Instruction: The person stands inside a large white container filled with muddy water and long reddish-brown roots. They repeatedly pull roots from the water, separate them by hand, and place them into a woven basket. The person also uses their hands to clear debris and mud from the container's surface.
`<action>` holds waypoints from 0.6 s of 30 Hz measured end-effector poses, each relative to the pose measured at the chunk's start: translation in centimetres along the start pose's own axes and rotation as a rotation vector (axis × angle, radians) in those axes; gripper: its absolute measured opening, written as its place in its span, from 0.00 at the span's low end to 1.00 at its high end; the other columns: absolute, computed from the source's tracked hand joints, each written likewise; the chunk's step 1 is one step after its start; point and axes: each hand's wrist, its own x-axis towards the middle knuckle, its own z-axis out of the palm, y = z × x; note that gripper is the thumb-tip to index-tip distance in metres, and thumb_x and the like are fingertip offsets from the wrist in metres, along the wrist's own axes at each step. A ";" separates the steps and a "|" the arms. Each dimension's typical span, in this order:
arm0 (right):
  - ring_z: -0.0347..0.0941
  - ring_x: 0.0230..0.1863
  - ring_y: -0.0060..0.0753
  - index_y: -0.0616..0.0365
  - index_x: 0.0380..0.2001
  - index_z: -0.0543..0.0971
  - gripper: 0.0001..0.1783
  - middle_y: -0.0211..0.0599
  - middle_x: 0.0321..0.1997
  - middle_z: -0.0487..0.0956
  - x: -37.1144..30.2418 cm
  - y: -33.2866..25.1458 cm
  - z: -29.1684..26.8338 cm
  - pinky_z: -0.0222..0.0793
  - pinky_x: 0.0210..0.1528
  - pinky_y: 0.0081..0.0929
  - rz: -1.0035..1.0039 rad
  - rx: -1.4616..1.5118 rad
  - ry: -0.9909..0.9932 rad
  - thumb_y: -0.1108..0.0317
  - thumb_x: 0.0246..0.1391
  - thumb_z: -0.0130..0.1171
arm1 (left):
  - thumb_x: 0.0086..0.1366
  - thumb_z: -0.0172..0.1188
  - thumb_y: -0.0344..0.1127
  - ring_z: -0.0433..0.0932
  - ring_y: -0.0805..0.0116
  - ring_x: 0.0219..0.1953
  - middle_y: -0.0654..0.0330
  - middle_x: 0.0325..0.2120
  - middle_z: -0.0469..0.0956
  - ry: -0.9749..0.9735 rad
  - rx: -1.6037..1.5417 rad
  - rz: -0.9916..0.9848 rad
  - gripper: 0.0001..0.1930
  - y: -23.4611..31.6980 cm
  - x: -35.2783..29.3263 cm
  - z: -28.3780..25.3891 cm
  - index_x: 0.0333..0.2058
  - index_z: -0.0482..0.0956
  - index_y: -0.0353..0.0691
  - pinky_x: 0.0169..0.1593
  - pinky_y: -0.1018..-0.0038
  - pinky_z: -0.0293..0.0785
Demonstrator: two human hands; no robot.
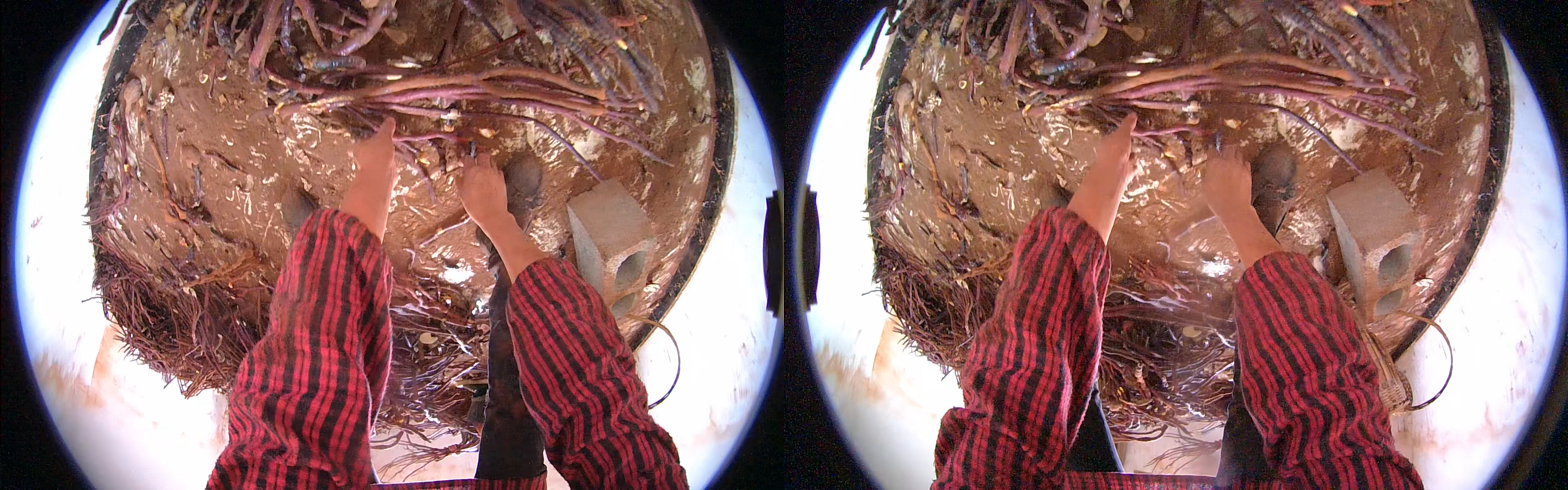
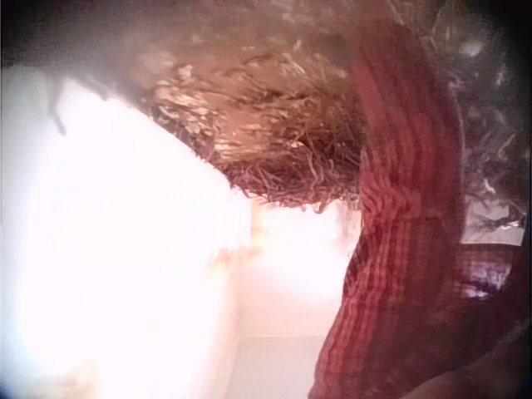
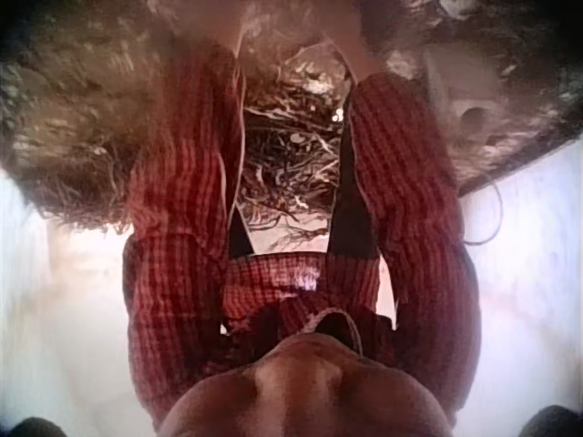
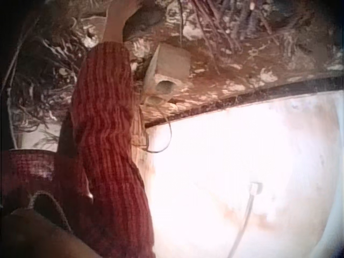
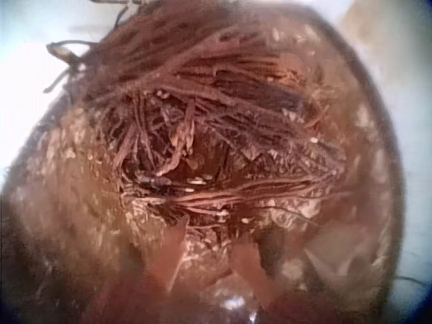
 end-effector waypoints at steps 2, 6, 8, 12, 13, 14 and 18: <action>0.71 0.44 0.49 0.54 0.34 0.77 0.10 0.46 0.38 0.73 -1.8 -3.9 -1.2 0.67 0.42 0.43 -0.148 0.154 0.108 0.66 0.47 0.59 | 0.55 0.66 0.46 0.68 0.55 0.50 0.47 0.49 0.68 0.082 0.009 0.110 0.32 -3.4 5.2 -4.5 0.50 0.66 0.29 0.55 0.55 0.62; 0.71 0.38 0.44 0.55 0.30 0.76 0.07 0.41 0.31 0.72 -4.4 -2.2 -3.7 0.67 0.37 0.38 -0.028 0.326 0.171 0.67 0.47 0.60 | 0.62 0.56 0.35 0.74 0.58 0.40 0.54 0.36 0.72 0.039 -0.233 -0.188 0.09 2.1 -0.6 0.5 0.35 0.70 0.36 0.46 0.57 0.75; 0.72 0.36 0.42 0.55 0.31 0.76 0.07 0.41 0.32 0.73 -6.4 -2.4 -6.1 0.67 0.37 0.36 0.060 0.446 0.124 0.67 0.47 0.61 | 0.64 0.48 0.29 0.76 0.58 0.35 0.53 0.34 0.72 -0.039 -0.345 -0.158 0.04 3.2 -1.9 0.6 0.35 0.68 0.34 0.41 0.59 0.81; 0.71 0.29 0.30 0.59 0.32 0.75 0.07 0.34 0.32 0.74 -8.4 -1.5 -8.4 0.67 0.35 0.28 0.249 0.778 0.097 0.71 0.48 0.61 | 0.60 0.48 0.23 0.74 0.58 0.37 0.49 0.38 0.69 -0.261 -0.600 -0.221 0.12 5.4 -1.5 -0.9 0.43 0.63 0.30 0.44 0.66 0.78; 0.70 0.27 0.25 0.61 0.32 0.74 0.07 0.30 0.30 0.73 -8.6 -1.0 -8.8 0.67 0.33 0.24 0.281 0.859 0.126 0.74 0.49 0.60 | 0.61 0.47 0.23 0.74 0.58 0.37 0.49 0.39 0.68 -0.273 -0.669 -0.224 0.11 6.4 -1.6 -0.8 0.43 0.62 0.29 0.44 0.67 0.79; 0.70 0.29 0.19 0.61 0.33 0.74 0.08 0.27 0.31 0.74 -8.6 -0.9 -10.0 0.66 0.33 0.22 0.389 0.999 0.052 0.75 0.49 0.60 | 0.62 0.46 0.23 0.74 0.58 0.37 0.48 0.40 0.68 -0.277 -0.746 -0.222 0.10 7.8 -2.0 -1.0 0.42 0.62 0.28 0.43 0.68 0.79; 0.70 0.29 0.21 0.58 0.37 0.74 0.10 0.27 0.30 0.74 -8.1 0.8 -9.2 0.64 0.31 0.20 0.556 1.455 0.191 0.72 0.50 0.60 | 0.64 0.48 0.26 0.71 0.53 0.46 0.44 0.46 0.65 -0.452 -0.772 -0.146 0.12 13.2 -5.8 0.7 0.46 0.62 0.31 0.55 0.64 0.74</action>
